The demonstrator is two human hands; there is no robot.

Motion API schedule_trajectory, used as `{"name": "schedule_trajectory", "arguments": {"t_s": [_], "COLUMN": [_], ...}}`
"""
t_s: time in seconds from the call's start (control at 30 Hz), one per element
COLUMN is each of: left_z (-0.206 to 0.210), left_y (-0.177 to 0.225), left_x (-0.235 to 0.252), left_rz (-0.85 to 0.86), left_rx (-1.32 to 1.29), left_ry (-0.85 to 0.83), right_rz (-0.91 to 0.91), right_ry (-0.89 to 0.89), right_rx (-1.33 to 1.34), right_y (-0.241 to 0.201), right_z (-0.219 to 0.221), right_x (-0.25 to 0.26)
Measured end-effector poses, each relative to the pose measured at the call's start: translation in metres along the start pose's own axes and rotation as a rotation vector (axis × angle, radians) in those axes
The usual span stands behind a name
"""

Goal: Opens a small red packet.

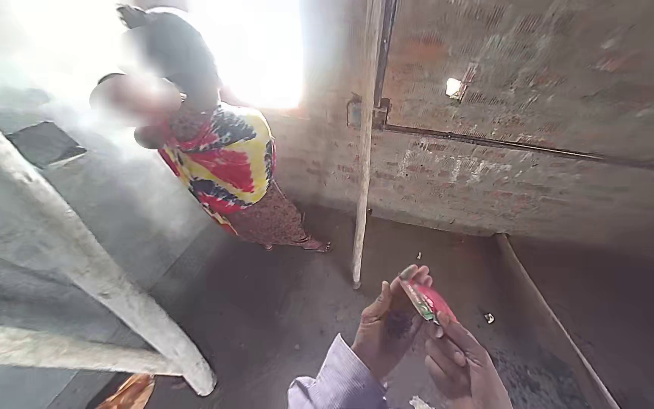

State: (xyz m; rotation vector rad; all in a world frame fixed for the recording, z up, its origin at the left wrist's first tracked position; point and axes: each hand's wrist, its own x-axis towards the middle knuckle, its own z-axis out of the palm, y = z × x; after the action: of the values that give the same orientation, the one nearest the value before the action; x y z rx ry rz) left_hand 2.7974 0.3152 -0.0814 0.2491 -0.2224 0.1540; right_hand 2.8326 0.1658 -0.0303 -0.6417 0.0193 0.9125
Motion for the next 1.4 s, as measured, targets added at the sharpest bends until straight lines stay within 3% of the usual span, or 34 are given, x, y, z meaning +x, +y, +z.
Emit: {"name": "schedule_trajectory", "arguments": {"t_s": [0.07, 0.17, 0.23, 0.3, 0.37, 0.43, 0.6, 0.73, 0.87, 1.0, 1.07, 1.17, 1.4], "left_z": [-0.012, -0.022, -0.030, -0.042, -0.055, -0.061, -0.066, -0.081, -0.105, -0.096, -0.123, -0.106, -0.140], "left_y": [-0.007, -0.007, -0.002, 0.003, 0.008, 0.012, -0.005, -0.019, -0.046, -0.043, -0.037, -0.017, 0.054], "left_x": [0.027, 0.051, 0.064, 0.075, 0.088, 0.103, 0.151, 0.183, 0.214, 0.243, 0.255, 0.277, 0.340], "left_rz": [0.035, 0.068, 0.125, 0.210, 0.292, 0.355, 0.506, 0.739, 0.805, 0.845, 0.826, 0.828, 0.828], "left_rx": [0.012, -0.002, -0.016, -0.119, -0.165, -0.112, -0.056, -0.021, 0.044, 0.009, 0.067, 0.071, 0.099], "left_ry": [0.050, 0.153, 0.228, 0.271, 0.244, 0.227, 0.282, 0.234, 0.196, 0.262, 0.211, 0.325, 0.374], "right_rz": [0.115, 0.162, 0.046, -0.274, -0.677, -0.917, -0.894, -0.891, -0.565, -0.699, -0.634, -0.584, -0.844], "right_ry": [-0.071, -0.043, 0.076, 0.103, -0.057, -0.187, -0.431, -0.544, -0.746, -0.727, -0.748, -0.748, -0.808], "right_rx": [0.134, 0.160, -0.117, -0.516, -0.856, -1.176, -1.760, -1.623, -1.745, -1.525, -1.562, -1.514, -1.491], "right_y": [-0.014, -0.026, -0.041, -0.062, -0.090, -0.109, -0.118, -0.173, -0.212, -0.227, -0.228, -0.226, -0.236], "right_z": [-0.004, -0.004, -0.002, -0.001, -0.004, -0.003, -0.038, -0.029, -0.001, -0.008, -0.009, -0.001, -0.016], "right_x": [0.015, 0.036, 0.053, 0.066, 0.085, 0.116, 0.195, 0.219, 0.225, 0.257, 0.272, 0.302, 0.434]}}
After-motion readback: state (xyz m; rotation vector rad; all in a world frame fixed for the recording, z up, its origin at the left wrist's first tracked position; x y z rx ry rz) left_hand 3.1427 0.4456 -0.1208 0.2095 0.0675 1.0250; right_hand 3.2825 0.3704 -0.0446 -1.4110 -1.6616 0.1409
